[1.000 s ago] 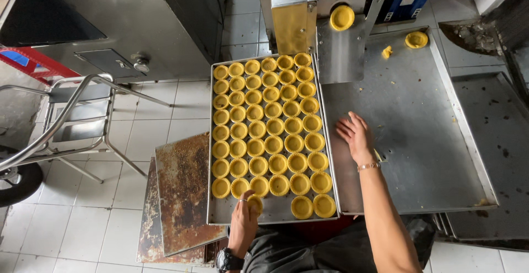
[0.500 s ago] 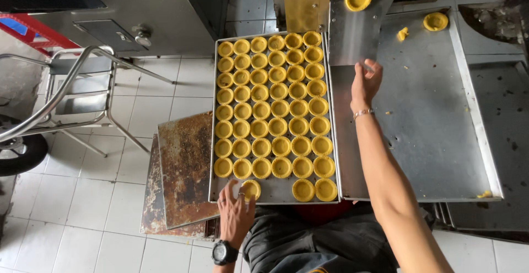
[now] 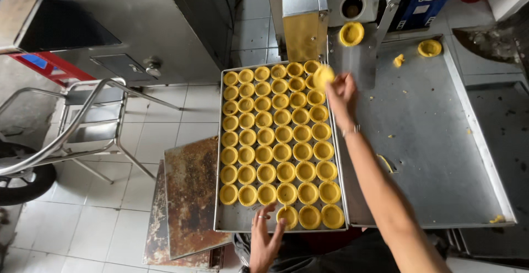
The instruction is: The person arranges yellow pastry shells in metal trays, moving them from one tray to another by hand and positioning them in rows.
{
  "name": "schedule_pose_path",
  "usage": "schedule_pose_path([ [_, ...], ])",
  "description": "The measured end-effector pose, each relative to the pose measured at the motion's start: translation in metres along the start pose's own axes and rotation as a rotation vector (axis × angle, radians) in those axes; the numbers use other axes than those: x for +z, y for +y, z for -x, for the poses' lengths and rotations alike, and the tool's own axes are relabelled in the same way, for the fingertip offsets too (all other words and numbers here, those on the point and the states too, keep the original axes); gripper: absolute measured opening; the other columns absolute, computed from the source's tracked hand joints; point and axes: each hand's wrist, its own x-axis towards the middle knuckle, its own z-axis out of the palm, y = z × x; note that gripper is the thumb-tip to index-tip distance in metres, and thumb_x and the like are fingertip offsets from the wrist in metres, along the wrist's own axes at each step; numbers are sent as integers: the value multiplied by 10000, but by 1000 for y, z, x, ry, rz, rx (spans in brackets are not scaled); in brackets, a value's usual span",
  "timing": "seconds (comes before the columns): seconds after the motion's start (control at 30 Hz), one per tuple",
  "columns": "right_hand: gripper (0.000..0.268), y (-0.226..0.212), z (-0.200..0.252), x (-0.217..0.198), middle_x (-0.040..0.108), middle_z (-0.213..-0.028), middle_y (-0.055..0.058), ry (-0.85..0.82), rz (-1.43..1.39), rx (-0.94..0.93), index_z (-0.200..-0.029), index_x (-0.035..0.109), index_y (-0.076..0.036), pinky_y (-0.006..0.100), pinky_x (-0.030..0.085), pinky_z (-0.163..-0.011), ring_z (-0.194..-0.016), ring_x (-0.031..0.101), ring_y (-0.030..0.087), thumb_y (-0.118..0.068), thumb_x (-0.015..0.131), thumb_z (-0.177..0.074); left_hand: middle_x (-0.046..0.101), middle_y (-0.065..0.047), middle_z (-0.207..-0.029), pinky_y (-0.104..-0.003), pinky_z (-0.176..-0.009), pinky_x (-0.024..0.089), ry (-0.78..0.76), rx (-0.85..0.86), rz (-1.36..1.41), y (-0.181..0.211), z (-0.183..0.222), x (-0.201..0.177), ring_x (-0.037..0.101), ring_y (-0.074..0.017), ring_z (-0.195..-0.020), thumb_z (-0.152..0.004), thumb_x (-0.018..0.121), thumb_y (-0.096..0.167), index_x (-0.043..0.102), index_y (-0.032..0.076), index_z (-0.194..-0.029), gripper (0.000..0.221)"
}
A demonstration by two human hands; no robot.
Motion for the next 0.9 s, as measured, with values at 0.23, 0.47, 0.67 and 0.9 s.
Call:
schedule_pose_path([
  [0.23,208,-31,138,-24,788,-833,110,-974,-187,215,-1136,715,8,180,672,-520,-614,747,137,-155,752,-1011,680,-144,-1083,-376,-774,656,-42,-181,758,30,-38,-4,797,-272,-832,-952,680,346,529,140,-1529,631],
  [0.47,370,15,-86,-40,654,-903,27,197,515,-184,-1274,591,-171,389,521,-763,-869,635,211,-374,768,-1021,681,-160,-1392,-431,-625,599,181,134,-78,-80,-28,-17,755,-261,-709,-1049,522,179,461,119,-1173,151],
  [0.67,307,59,-123,-15,611,-1060,124,250,401,-329,-1070,498,-150,395,537,-754,-957,635,287,-166,783,-957,575,-191,-1238,-533,-886,536,217,120,-471,-89,-5,-49,586,-341,-1044,-1039,543,317,348,169,-1564,580],
  [0.9,307,6,109,-64,698,-1084,142,-111,-54,226,-1310,523,-134,251,674,-694,-820,755,158,-165,749,-1104,582,-153,-1393,-520,-1092,369,382,320,-908,-92,33,-19,520,-385,-1329,-991,662,539,632,128,-1391,574],
])
